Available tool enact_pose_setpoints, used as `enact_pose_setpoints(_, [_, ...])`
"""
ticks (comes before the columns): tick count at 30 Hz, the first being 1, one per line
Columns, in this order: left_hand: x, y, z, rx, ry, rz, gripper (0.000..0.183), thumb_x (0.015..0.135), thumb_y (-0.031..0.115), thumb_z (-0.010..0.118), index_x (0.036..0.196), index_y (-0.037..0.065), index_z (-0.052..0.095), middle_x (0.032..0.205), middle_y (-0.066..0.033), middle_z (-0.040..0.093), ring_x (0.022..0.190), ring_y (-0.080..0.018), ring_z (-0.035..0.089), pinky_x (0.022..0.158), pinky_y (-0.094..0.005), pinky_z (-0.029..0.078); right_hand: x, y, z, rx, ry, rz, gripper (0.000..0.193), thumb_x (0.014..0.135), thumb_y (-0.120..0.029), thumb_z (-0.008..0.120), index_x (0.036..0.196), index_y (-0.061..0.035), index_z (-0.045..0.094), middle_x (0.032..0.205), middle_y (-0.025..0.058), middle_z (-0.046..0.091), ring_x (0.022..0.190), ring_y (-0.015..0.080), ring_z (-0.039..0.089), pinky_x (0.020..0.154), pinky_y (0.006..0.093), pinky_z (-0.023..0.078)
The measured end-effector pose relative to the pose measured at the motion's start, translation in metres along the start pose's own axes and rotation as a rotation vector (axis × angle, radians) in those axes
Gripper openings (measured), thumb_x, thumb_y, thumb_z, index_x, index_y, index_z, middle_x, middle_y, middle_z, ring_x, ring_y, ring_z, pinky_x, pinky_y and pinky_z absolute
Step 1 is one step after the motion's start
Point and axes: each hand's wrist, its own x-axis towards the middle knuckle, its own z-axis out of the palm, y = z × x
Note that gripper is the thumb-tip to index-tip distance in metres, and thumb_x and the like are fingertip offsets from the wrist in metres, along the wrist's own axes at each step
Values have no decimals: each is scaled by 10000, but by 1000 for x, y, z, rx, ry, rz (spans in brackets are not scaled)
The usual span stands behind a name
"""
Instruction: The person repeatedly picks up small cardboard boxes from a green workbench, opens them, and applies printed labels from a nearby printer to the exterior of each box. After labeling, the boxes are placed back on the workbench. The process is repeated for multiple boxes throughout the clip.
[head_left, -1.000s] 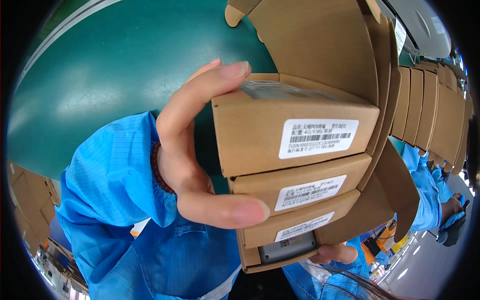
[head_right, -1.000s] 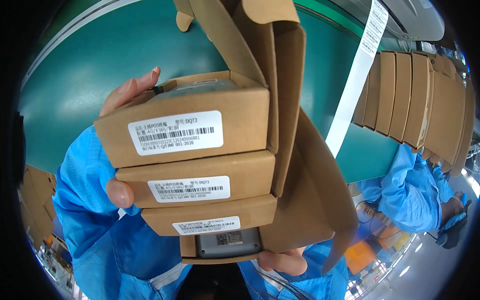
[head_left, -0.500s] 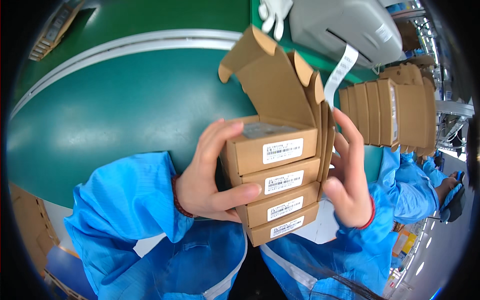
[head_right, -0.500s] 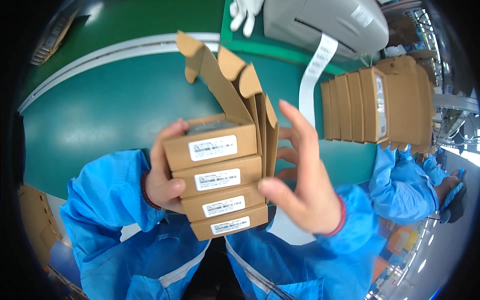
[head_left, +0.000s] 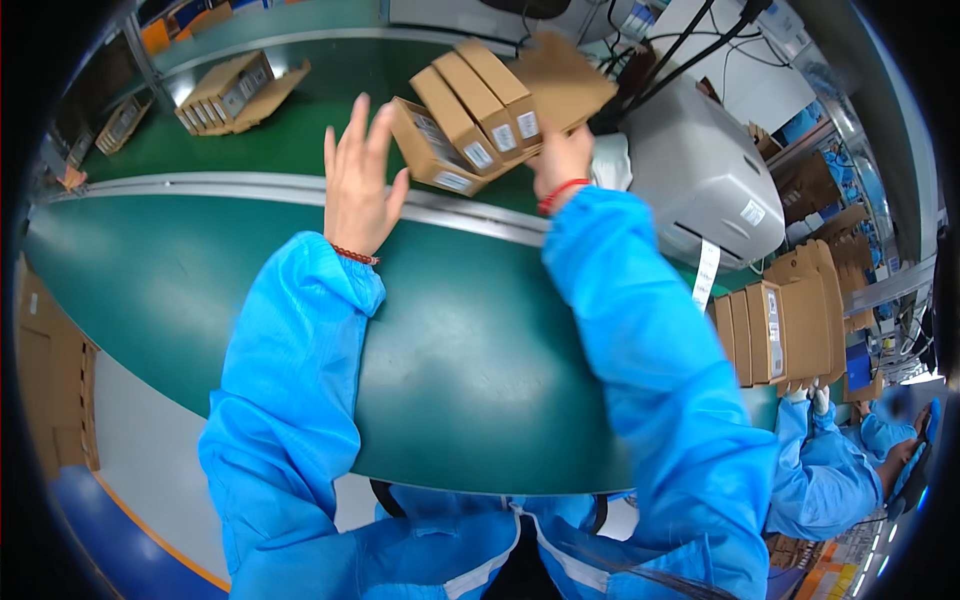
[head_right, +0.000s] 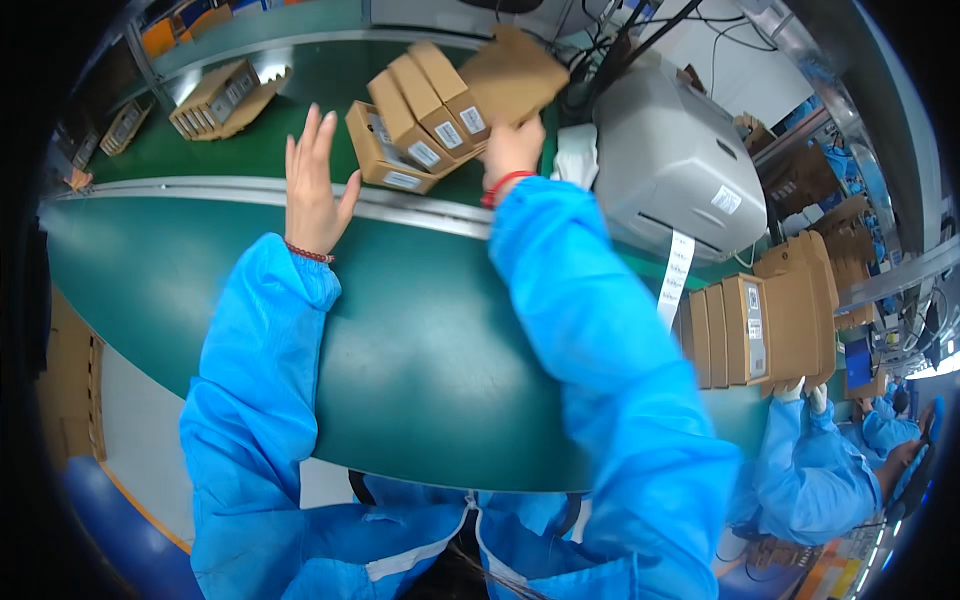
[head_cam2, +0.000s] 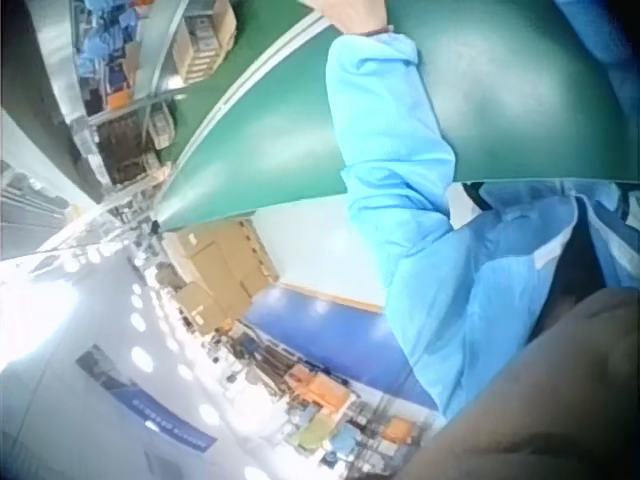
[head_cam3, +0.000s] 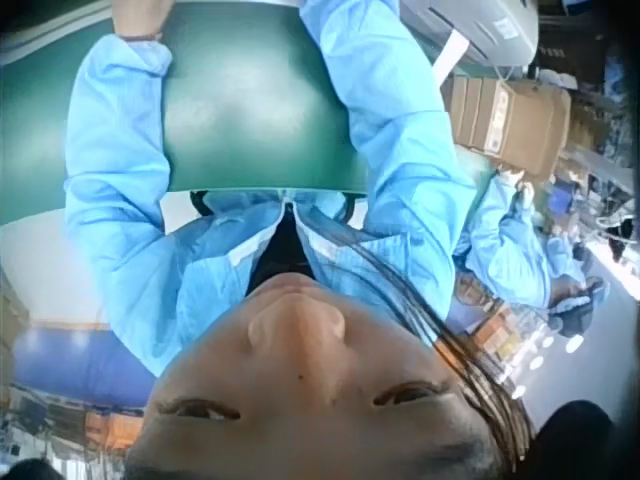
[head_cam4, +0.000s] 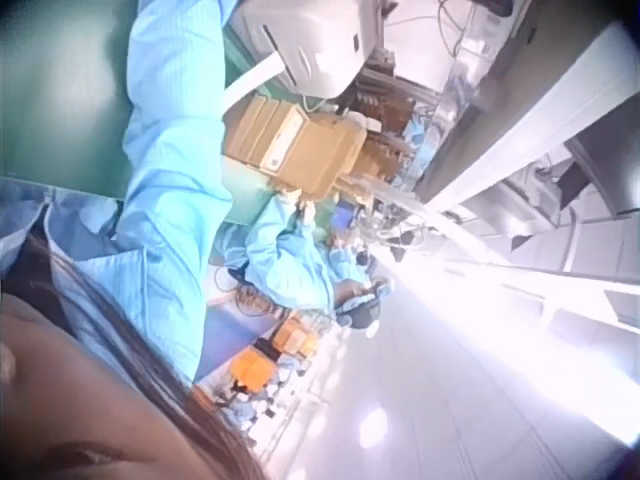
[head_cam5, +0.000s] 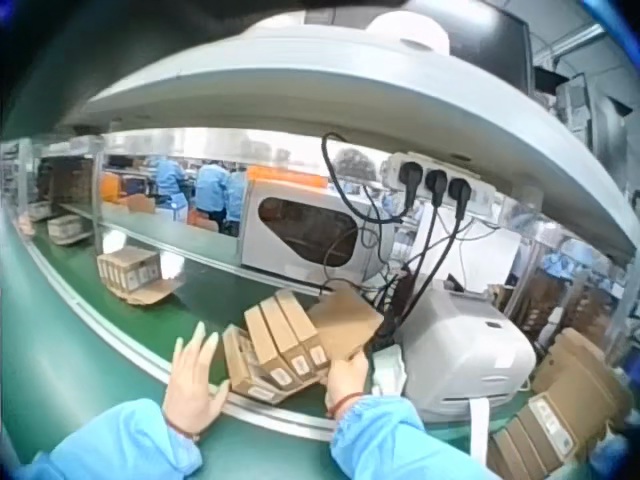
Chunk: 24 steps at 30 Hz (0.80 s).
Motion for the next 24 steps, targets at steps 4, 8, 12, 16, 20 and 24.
enact_pose_setpoints(4, [-30, -37, 27, 142, -237, -186, 588, 720, 102, 592, 1263, 116, 369, 1265, -160, 396, 1176, -287, 379, 989, -545, 208, 26, 70, 39, 443, 410, 215, 377, 809, -5, 446, 1173, -100, 415, 1141, 111, 471, 976, 284, 530, 748, 493, 492])
enact_pose_setpoints(8, [-23, -25, 37, 171, -321, -47, 351, 737, 108, 571, 1084, 89, 516, 1161, -83, 500, 1130, -233, 427, 995, -546, 199, 55, 68, 25, 169, 468, 312, 338, 819, -2, 446, 1153, -47, 420, 1178, 141, 427, 1024, 304, 498, 801, 469, 485])
enact_pose_setpoints(12, [-30, -37, 41, 153, -409, -92, 275, 750, 120, 562, 1021, 74, 553, 1111, -86, 539, 1117, -234, 441, 993, -547, 198, 37, 34, 11, -44, 165, 519, 314, 822, -14, 471, 1124, 46, 415, 1125, 162, 446, 998, 277, 505, 858, 379, 450])
enact_pose_setpoints(16, [-36, -42, 36, 178, -446, -54, 265, 766, 122, 552, 1027, 79, 554, 1102, -97, 546, 1117, -258, 444, 993, -525, 211, -55, -97, -5, -173, -310, 360, 554, 812, -46, 514, 1276, 66, 233, 1158, 176, 425, 1045, 236, 471, 909, 338, 381])
enact_pose_setpoints(20, [-31, -34, 22, 250, -438, 56, 266, 760, 100, 558, 1025, 87, 554, 1118, -82, 534, 1111, -255, 445, 990, -518, 218, -144, -234, -82, -594, -571, -403, 520, 798, -37, 508, 1269, 20, 297, 1227, 187, 405, 1082, 240, 461, 929, 356, 366])
enact_pose_setpoints(24, [-34, -10, 33, 224, -429, 126, 275, 745, 61, 562, 1019, 82, 546, 1141, -77, 515, 1139, -250, 421, 1009, -517, 189, -186, -274, -197, -1009, 339, -1153, 432, 780, -8, 552, 1179, -9, 386, 1156, 163, 455, 1081, 239, 460, 919, 341, 353])
